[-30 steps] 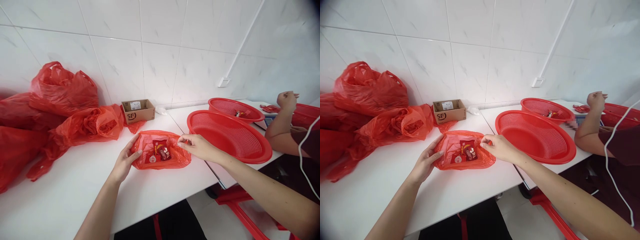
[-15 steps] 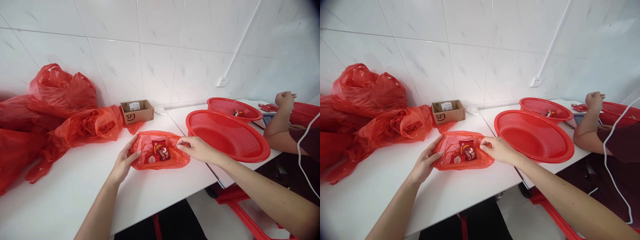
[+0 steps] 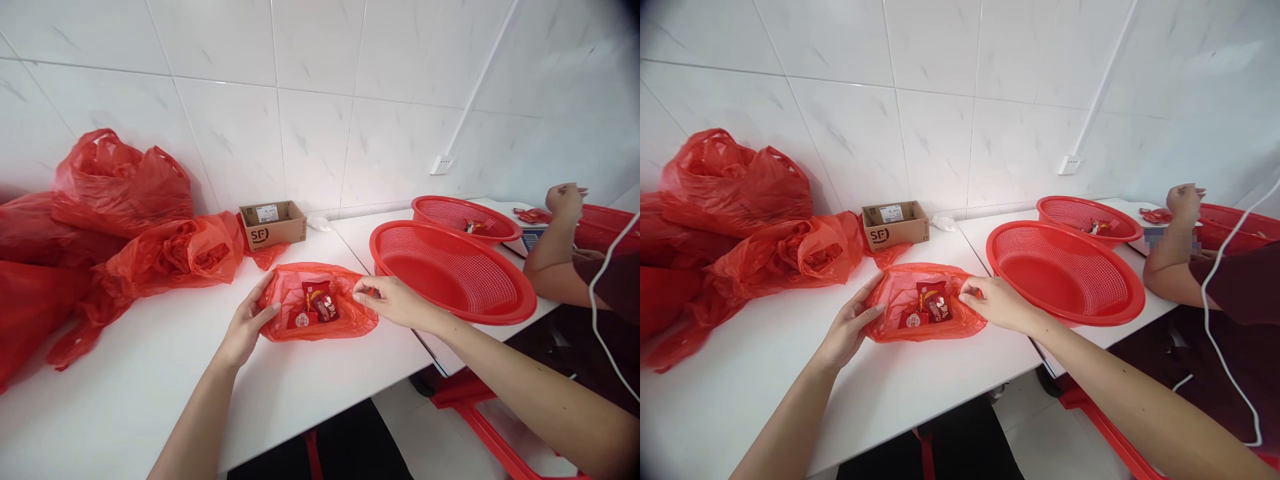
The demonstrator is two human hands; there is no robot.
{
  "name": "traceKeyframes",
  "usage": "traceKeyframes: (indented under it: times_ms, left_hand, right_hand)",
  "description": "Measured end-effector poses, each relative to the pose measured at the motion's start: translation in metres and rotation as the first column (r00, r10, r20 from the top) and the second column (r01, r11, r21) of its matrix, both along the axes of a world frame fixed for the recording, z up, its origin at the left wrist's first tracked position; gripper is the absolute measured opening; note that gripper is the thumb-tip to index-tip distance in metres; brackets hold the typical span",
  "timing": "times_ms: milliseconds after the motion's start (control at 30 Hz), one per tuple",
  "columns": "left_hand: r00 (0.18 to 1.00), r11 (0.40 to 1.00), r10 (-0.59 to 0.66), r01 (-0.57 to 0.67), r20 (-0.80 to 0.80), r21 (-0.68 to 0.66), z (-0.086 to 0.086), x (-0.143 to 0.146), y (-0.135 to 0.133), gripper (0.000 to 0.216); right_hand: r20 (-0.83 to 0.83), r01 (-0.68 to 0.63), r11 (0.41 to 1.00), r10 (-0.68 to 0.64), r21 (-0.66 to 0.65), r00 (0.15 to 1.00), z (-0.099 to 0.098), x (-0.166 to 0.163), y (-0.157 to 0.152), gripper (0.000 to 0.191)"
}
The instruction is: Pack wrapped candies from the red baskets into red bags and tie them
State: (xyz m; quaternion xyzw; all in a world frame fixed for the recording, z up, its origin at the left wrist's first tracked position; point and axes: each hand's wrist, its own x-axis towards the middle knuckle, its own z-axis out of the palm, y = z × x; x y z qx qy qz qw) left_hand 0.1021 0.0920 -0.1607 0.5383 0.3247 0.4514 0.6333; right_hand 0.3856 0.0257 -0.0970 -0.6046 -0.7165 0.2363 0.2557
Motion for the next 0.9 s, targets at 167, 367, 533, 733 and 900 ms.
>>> traceKeyframes:
  times_ms: [167, 367, 533, 733, 900]
  left_hand:
    - [1.0, 1.0, -0.013, 0.013, 0.013, 0.0, -0.001, 0.0, 0.0, 0.074]
    - [1.0, 1.0, -0.009, 0.009, 0.009, -0.006, -0.001, 0.0, 0.0, 0.075]
    - [1.0, 1.0, -0.027, 0.027, 0.016, -0.016, -0.002, 0.001, 0.0, 0.073]
    - [1.0, 1.0, -0.008, 0.008, -0.003, -0.011, -0.003, 0.0, 0.001, 0.072]
    - [1.0, 1.0, 0.002, -0.002, -0.022, -0.003, -0.003, 0.001, 0.0, 0.074]
  right_hand:
    - [0.037, 0.0, 1.0, -0.001, 0.008, 0.999, -0.003, -0.002, -0.001, 0.022]
    - [0.186, 0.101, 0.94, -0.169, 0.326, 0.968, -0.005, 0.016, -0.027, 0.021]
    - [0.338, 0.247, 0.856, -0.422, 0.453, 0.841, -0.02, 0.056, -0.051, 0.029]
    - [0.453, 0.342, 0.866, -0.486, 0.364, 0.747, -0.037, 0.074, -0.065, 0.045]
    - [0.465, 0.325, 0.864, -0.485, 0.385, 0.74, -0.037, 0.071, -0.066, 0.045]
